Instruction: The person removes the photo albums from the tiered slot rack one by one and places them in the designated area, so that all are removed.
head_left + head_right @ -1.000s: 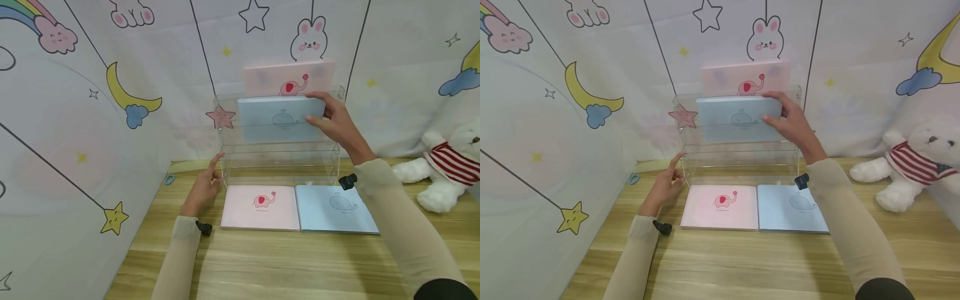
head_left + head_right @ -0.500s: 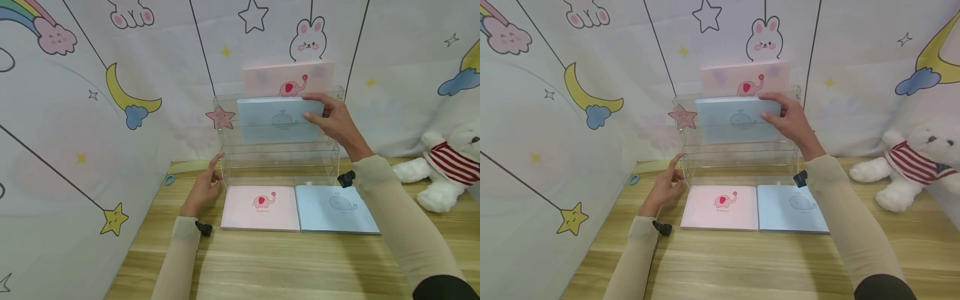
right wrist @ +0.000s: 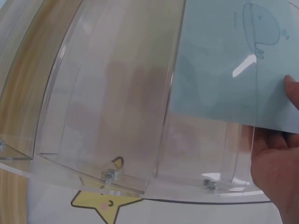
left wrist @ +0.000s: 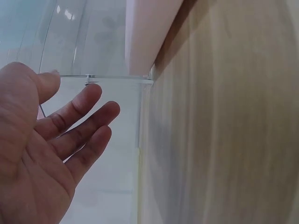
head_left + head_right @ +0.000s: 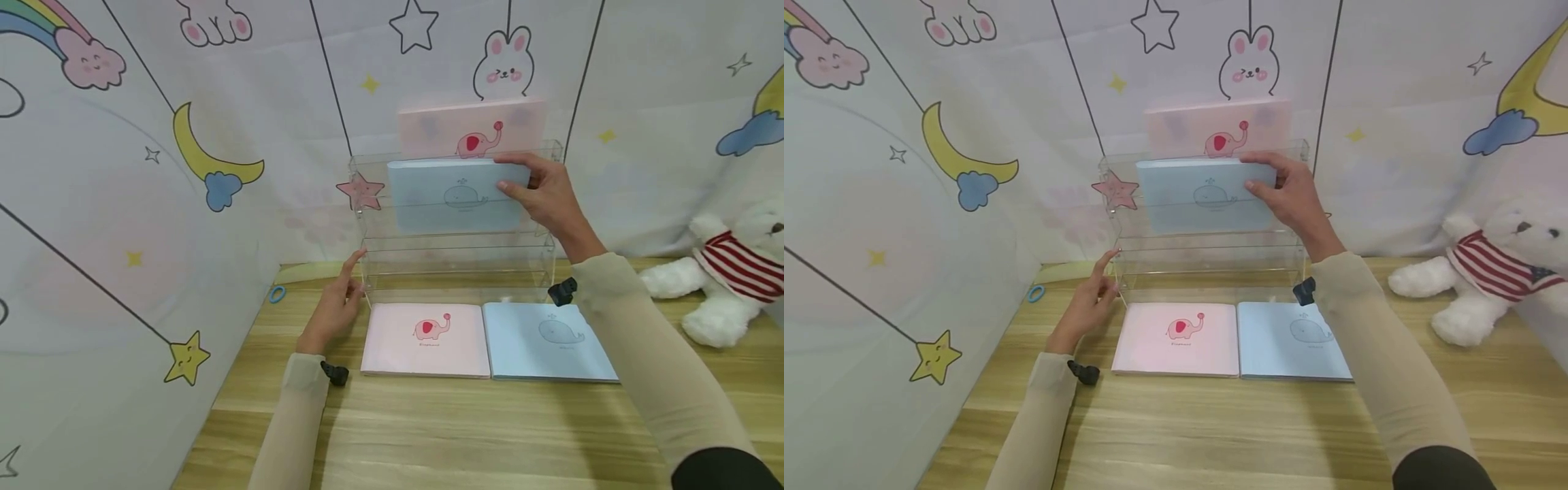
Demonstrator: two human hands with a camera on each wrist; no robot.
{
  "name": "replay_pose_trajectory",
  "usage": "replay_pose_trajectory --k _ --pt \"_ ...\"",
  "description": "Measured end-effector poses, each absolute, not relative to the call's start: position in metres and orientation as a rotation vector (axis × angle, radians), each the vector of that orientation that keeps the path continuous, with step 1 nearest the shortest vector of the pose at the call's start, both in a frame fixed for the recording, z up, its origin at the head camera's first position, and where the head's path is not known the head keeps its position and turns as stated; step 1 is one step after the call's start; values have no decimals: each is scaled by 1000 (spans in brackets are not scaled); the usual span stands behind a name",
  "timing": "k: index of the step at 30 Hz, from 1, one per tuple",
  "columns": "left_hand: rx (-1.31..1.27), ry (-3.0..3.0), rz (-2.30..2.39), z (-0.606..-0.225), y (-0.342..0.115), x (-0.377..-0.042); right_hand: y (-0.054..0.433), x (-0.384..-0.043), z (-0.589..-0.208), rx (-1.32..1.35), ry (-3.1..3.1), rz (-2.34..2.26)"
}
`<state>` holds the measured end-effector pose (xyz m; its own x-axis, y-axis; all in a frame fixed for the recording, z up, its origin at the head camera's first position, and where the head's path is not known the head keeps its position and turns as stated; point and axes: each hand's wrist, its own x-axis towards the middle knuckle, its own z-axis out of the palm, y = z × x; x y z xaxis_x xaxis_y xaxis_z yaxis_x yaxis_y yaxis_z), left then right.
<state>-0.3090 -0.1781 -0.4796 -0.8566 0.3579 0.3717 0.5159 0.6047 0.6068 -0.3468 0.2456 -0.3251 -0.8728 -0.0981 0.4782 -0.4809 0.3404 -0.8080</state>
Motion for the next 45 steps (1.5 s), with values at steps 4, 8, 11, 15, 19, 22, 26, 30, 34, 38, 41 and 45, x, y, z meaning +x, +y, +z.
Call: replay_pose_trajectory --k 4,8,11,15,19,22,26,30,34,38,41,45 --pt "-704 -2627 -1116 -481 -178 -309 244 -347 -326 473 -2268 1527" --pt "-700 -2618 -1132 -482 -178 -310 242 -347 -326 432 -2253 1510" --pt "-697 -2619 -1132 -483 -177 -311 241 -348 -326 417 -2231 1518" --pt "-673 -2636 -1118 -484 -177 -311 241 -349 -326 408 -2205 1529" --pt "-666 -2632 -1124 -485 -178 -312 240 -350 -326 416 -2170 1537" --pt "-665 -2625 -1143 -485 -179 -312 240 -350 -326 415 -2156 1544" --pt "-667 -2623 -1166 -485 -180 -313 239 -350 -326 393 -2146 1550" --pt "-670 -2623 -1173 -484 -180 -313 236 -351 -326 365 -2111 1536" --pt "-663 -2638 -1174 -483 -180 -312 234 -352 -327 330 -2069 1502" --pt "-666 -2643 -1174 -482 -180 -312 232 -351 -327 292 -2063 1474" --pt "-666 -2642 -1179 -481 -180 -312 232 -351 -325 276 -2069 1458" --pt "-664 -2642 -1184 -482 -181 -313 232 -352 -320 263 -2071 1454"
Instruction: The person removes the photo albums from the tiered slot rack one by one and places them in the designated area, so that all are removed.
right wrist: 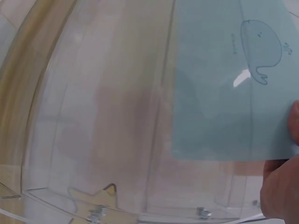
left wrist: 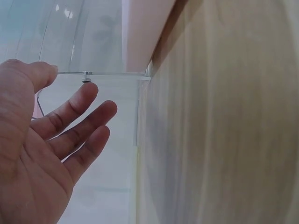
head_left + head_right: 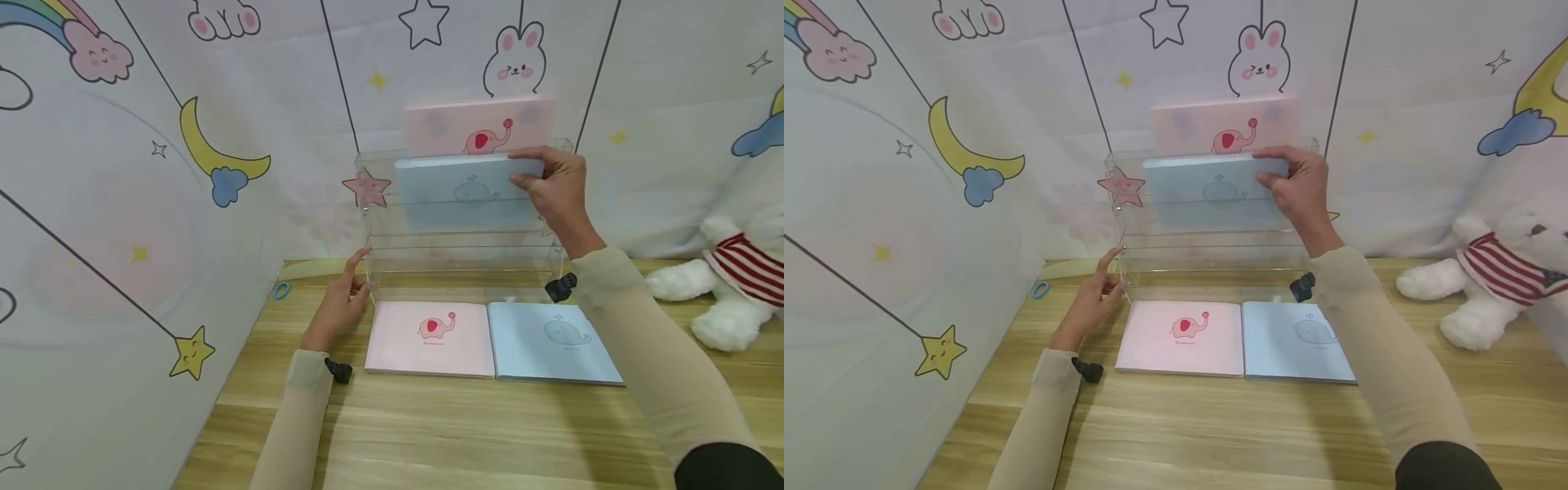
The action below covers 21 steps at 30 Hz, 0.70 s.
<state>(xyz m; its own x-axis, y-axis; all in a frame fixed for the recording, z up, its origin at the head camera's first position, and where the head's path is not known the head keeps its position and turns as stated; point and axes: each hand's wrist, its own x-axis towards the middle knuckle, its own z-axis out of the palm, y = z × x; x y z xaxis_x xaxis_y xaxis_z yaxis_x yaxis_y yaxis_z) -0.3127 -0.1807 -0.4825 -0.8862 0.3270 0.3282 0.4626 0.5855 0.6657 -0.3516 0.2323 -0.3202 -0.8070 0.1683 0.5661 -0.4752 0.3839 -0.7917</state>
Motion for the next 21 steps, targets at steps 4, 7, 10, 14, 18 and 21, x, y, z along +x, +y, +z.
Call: replay_pose_trajectory --k 4,7,10,14,18,21 --pt "-662 -2648 -1182 -483 -180 -314 233 -350 -315 250 -2058 1461" --pt "-655 -2656 -1186 -483 -180 -314 233 -349 -312 244 -2042 1465" --pt "-654 -2660 -1185 -483 -180 -313 232 -349 -308 236 -2025 1474" --pt "-656 -2659 -1181 -483 -180 -313 231 -348 -302 238 -2004 1484" --pt "-662 -2654 -1170 -483 -179 -313 231 -347 -297 263 -1968 1491" --pt "-668 -2648 -1167 -483 -179 -312 231 -347 -293 281 -1936 1505"
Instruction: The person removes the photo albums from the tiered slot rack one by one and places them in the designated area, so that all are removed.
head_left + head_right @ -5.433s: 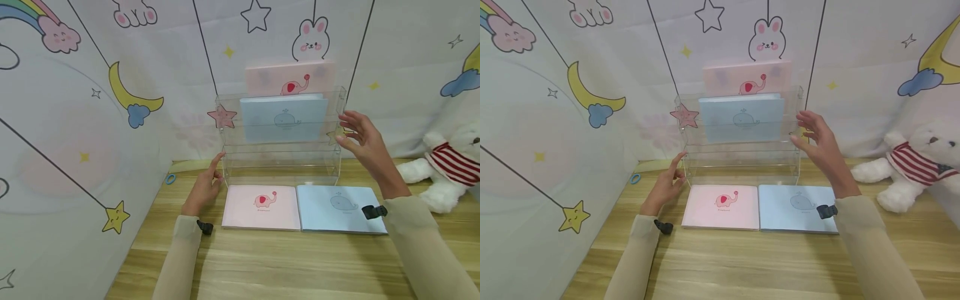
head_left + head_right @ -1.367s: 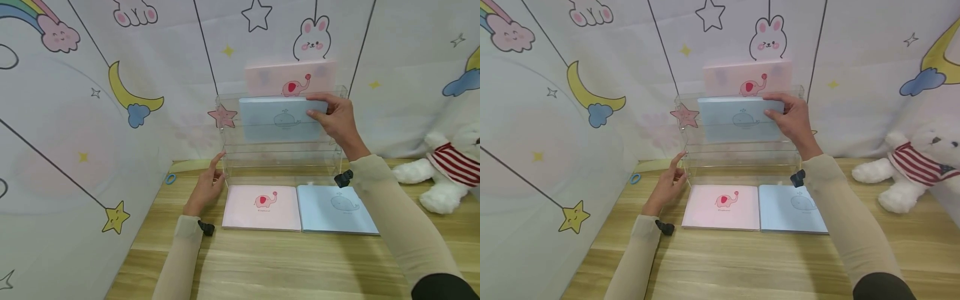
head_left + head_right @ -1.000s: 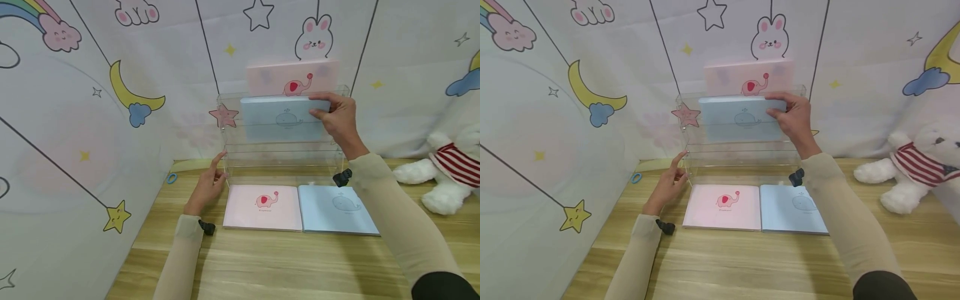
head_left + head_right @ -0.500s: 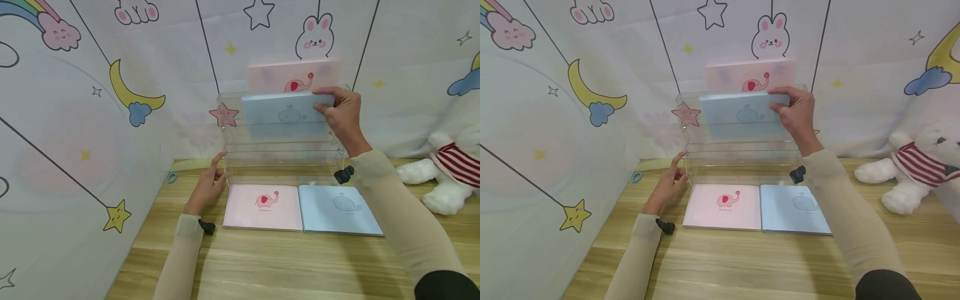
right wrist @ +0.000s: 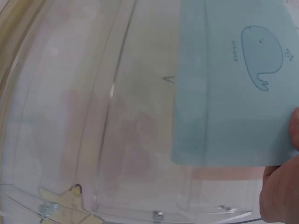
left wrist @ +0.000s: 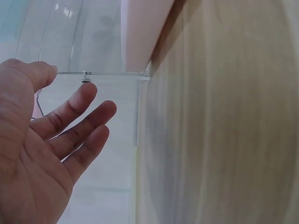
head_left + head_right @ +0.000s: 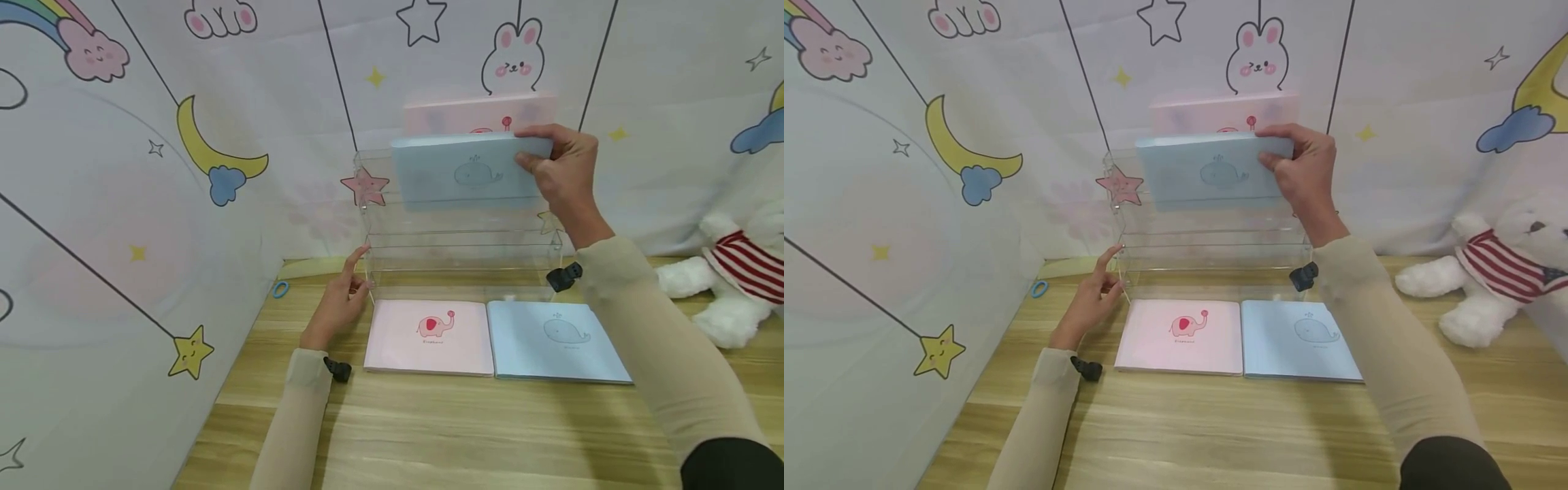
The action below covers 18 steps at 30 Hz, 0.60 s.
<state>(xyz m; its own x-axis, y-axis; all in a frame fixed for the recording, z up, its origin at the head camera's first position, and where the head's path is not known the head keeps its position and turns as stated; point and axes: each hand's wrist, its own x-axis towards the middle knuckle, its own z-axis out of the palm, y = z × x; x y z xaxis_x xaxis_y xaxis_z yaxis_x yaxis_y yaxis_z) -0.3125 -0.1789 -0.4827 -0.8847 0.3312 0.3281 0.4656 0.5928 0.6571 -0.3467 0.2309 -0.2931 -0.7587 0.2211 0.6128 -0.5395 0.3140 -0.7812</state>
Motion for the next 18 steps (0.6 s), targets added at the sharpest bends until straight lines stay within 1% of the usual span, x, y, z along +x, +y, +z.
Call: replay_pose_trajectory --k 10,18 --pt "-660 -2656 -1169 -482 -179 -311 228 -342 -277 289 -1897 1555" --pt "-677 -2631 -1161 -482 -178 -311 223 -331 -266 256 -1838 1642"
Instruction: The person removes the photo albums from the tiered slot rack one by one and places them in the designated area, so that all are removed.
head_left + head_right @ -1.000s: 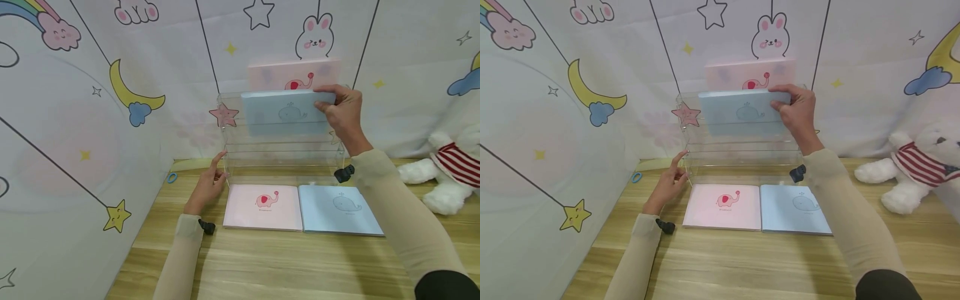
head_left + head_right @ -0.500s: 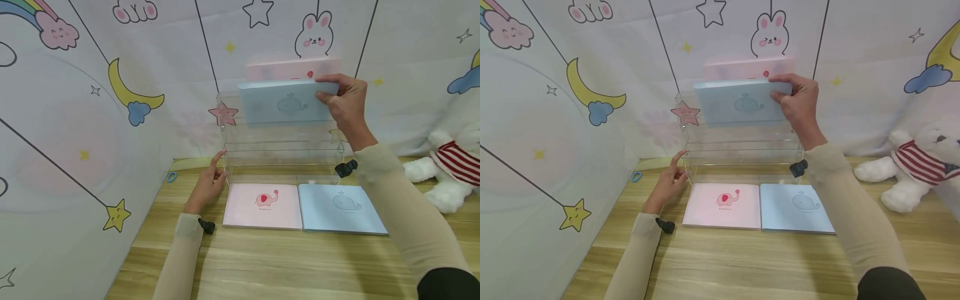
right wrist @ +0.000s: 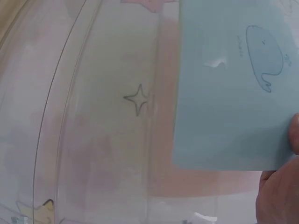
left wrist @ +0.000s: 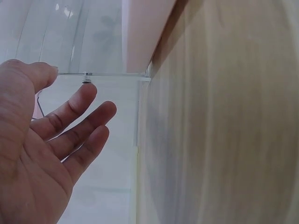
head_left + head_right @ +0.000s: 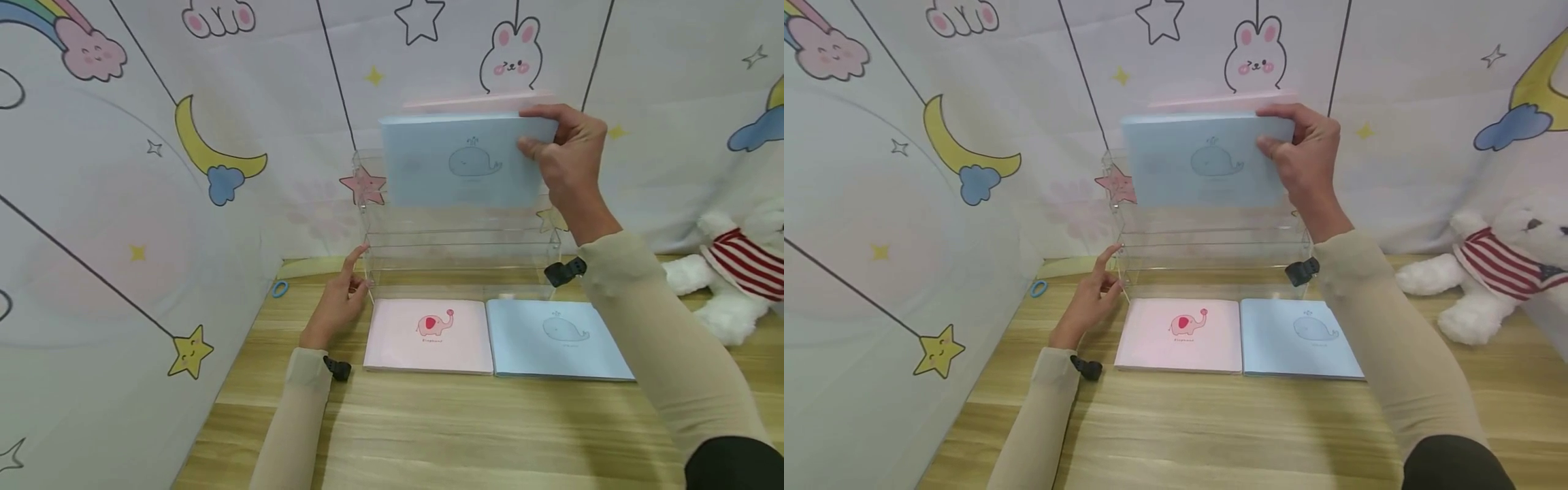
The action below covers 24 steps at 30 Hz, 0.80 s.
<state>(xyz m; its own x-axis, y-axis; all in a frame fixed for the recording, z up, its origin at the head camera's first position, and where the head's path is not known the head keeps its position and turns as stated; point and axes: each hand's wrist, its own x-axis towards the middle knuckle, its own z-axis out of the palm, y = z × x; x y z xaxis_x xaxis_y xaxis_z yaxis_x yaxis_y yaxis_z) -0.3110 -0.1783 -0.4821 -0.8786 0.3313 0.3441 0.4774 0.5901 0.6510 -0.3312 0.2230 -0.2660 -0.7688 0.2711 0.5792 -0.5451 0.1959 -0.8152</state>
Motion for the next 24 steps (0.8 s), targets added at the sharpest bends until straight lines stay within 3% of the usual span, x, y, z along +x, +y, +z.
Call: replay_pose_trajectory --k 24 --pt "-697 -2620 -1174 -483 -179 -313 215 -292 -281 175 -1877 1766"
